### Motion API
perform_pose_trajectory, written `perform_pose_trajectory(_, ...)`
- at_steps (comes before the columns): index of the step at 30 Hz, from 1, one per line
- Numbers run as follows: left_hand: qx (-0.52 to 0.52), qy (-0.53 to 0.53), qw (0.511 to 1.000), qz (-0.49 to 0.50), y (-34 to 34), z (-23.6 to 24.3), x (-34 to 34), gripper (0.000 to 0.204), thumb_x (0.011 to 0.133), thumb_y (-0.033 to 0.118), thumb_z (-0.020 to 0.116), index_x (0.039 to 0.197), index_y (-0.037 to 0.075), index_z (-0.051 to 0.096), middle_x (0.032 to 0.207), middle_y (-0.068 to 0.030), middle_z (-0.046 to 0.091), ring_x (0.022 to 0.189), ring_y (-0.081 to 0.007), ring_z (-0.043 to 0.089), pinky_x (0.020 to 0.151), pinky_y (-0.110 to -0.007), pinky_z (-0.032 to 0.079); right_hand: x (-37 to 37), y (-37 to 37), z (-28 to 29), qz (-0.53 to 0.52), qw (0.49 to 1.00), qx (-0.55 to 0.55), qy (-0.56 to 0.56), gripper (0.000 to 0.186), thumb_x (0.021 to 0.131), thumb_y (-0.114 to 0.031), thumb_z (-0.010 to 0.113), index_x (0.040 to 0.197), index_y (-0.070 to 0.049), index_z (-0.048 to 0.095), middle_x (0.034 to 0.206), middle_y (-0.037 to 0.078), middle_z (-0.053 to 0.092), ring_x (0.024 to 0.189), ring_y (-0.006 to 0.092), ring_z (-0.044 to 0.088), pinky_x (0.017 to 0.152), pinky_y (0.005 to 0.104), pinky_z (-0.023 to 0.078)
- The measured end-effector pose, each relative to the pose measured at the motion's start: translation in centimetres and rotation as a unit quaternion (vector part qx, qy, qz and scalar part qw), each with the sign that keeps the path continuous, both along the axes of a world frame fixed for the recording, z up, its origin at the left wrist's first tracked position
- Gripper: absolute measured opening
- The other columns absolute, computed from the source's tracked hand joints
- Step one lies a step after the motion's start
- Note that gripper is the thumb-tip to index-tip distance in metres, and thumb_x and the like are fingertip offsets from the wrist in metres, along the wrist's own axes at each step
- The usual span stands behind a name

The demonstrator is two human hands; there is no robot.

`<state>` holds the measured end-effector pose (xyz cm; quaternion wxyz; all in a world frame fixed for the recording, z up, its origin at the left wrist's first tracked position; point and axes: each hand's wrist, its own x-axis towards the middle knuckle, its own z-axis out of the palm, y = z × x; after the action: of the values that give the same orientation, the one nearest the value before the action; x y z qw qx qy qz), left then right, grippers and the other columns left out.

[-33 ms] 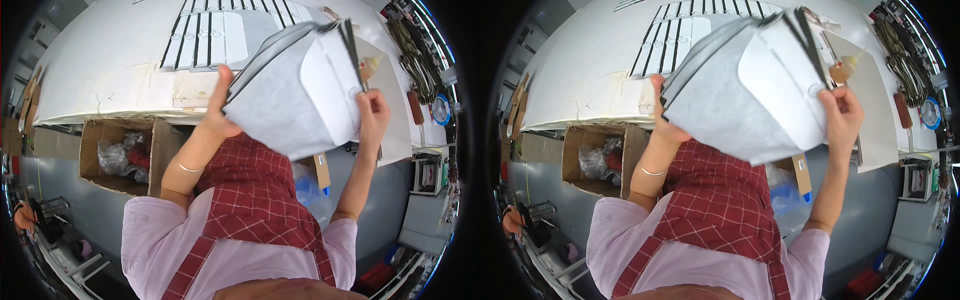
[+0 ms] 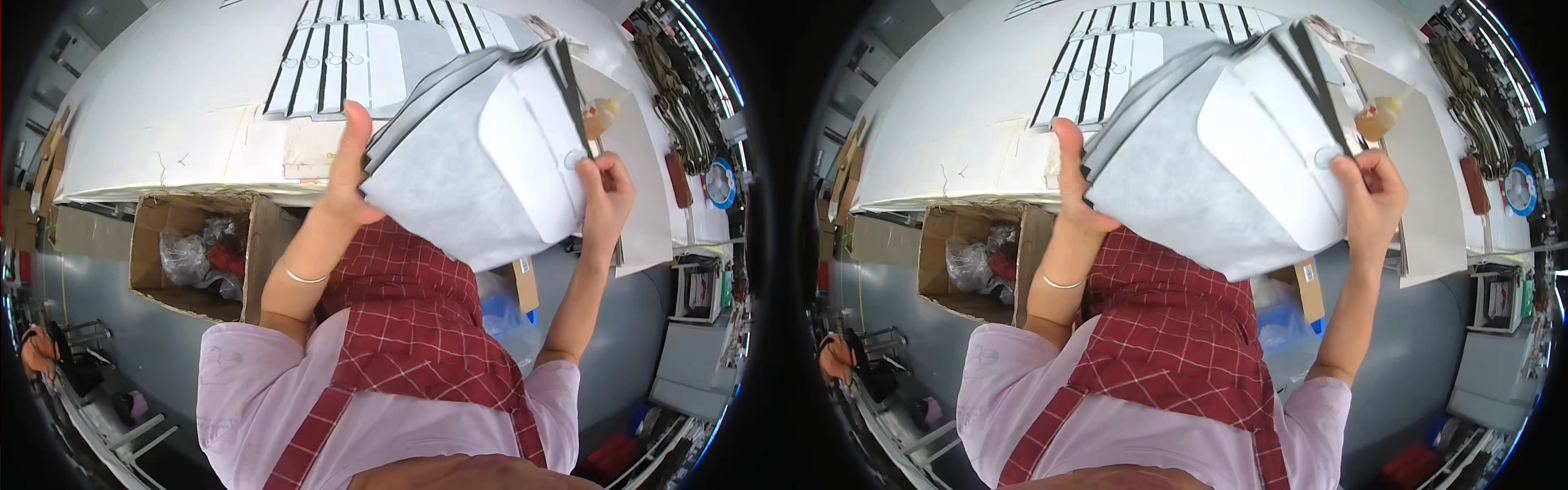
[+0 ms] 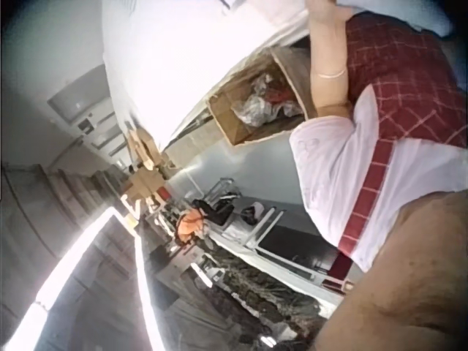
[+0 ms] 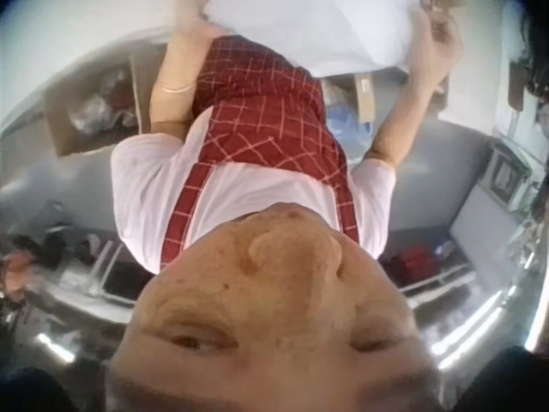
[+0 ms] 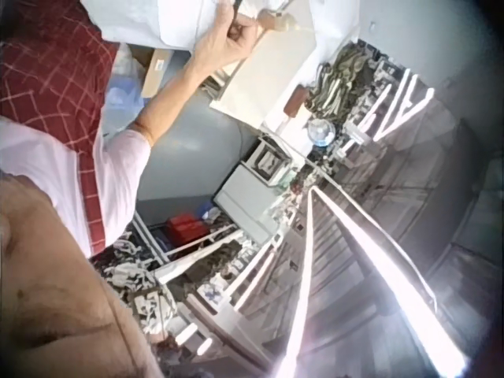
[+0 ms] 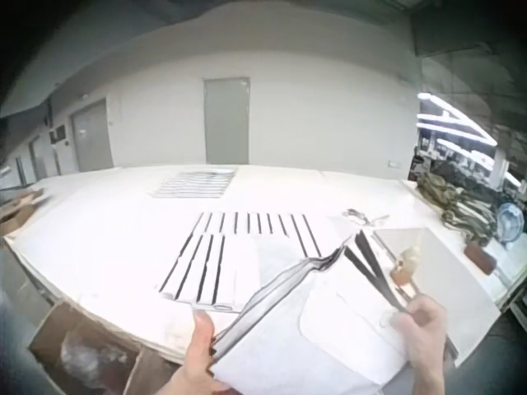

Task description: The recorder is applying glue to leather strips and trimming edges of leather patterns using snips.

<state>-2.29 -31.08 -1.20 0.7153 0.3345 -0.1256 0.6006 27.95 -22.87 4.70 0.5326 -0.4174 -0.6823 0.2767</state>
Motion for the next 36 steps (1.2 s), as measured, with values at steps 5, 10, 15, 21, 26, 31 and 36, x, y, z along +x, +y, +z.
perform_pose_trajectory(5, 0.074, 0.417, 0.905, 0.031, 1.9, 5.2, -4.7, 0.109, 0.09, 0.084, 0.013, 0.15, -0.004, 0.037, 0.138, -0.0233, 0.057, 0.13, -0.0236, 0.054, 0.101, -0.035, 0.049, -0.3, 0.4, 2.4, 0.101, 0.989, 0.101, -0.046, 0.027, 0.075, -0.008, 0.085, 0.072, -0.004, 0.059, 0.065, -0.005, 0.051, 0.062, 0.0043, 0.045, 0.055, 0.022, 0.032)
perform_pose_trajectory(10, 0.128, 0.676, 0.725, 0.036, 3.1, 7.1, -1.3, 0.082, 0.1, 0.066, 0.035, 0.134, -0.006, 0.057, 0.111, -0.0209, 0.069, 0.1, -0.0188, 0.065, 0.082, -0.027, 0.05, -3.8, 0.0, 5.8, 0.234, 0.877, 0.307, -0.286, 0.039, 0.06, -0.035, 0.088, 0.068, -0.007, 0.062, 0.064, 0.001, 0.054, 0.063, 0.0188, 0.057, 0.064, 0.0329, 0.045)
perform_pose_trajectory(15, 0.082, 0.748, 0.658, 0.039, 1.2, 7.3, 2.1, 0.065, 0.104, 0.052, 0.044, 0.122, -0.008, 0.06, 0.104, -0.0149, 0.068, 0.094, -0.0178, 0.061, 0.084, -0.028, 0.048, -4.2, 0.4, 5.1, 0.167, 0.817, 0.409, -0.371, 0.038, 0.059, -0.041, 0.086, 0.079, -0.012, 0.07, 0.075, 0.0, 0.063, 0.091, 0.0211, 0.066, 0.101, 0.0468, 0.044)
perform_pose_trajectory(21, 0.044, 0.615, 0.776, 0.134, -0.9, 5.8, 5.7, 0.05, 0.107, 0.04, 0.042, 0.118, -0.007, 0.057, 0.093, -0.0146, 0.065, 0.087, -0.018, 0.058, 0.081, -0.034, 0.048, -1.8, 0.1, 0.5, -0.066, 0.959, 0.265, -0.074, 0.058, 0.079, -0.029, 0.082, 0.128, -0.007, 0.063, 0.126, 0.012, 0.063, 0.121, 0.0271, 0.056, 0.107, 0.0411, 0.04)
perform_pose_trajectory(26, 0.052, 0.626, 0.766, 0.133, -1.8, 5.1, 6.4, 0.049, 0.108, 0.037, 0.041, 0.124, -0.007, 0.054, 0.093, -0.0147, 0.063, 0.087, -0.0182, 0.056, 0.081, -0.034, 0.047, 1.5, 3.6, -2.9, 0.102, 0.994, 0.012, 0.022, 0.07, 0.082, -0.03, 0.08, 0.14, -0.001, 0.053, 0.132, 0.013, 0.059, 0.12, 0.0238, 0.056, 0.107, 0.0363, 0.041)
perform_pose_trajectory(31, 0.019, 0.592, 0.795, 0.133, -3.2, 3.8, 6.4, 0.051, 0.108, 0.038, 0.04, 0.13, -0.007, 0.052, 0.101, -0.0127, 0.063, 0.093, -0.0165, 0.055, 0.085, -0.032, 0.047, 0.6, 2.8, -2.9, 0.133, 0.99, 0.051, 0.009, 0.067, 0.08, -0.026, 0.08, 0.138, -0.002, 0.056, 0.131, 0.012, 0.06, 0.121, 0.0244, 0.056, 0.107, 0.0364, 0.04)
perform_pose_trajectory(36, -0.044, 0.578, 0.81, 0.089, -3.8, 2.4, 5.2, 0.06, 0.108, 0.045, 0.039, 0.134, -0.007, 0.051, 0.115, -0.0123, 0.064, 0.103, -0.0169, 0.057, 0.093, -0.03, 0.045, -1.0, 2.1, -3.1, 0.111, 0.985, 0.124, -0.051, 0.062, 0.077, -0.02, 0.081, 0.133, -0.004, 0.061, 0.133, 0.014, 0.059, 0.123, 0.0275, 0.055, 0.106, 0.038, 0.042)
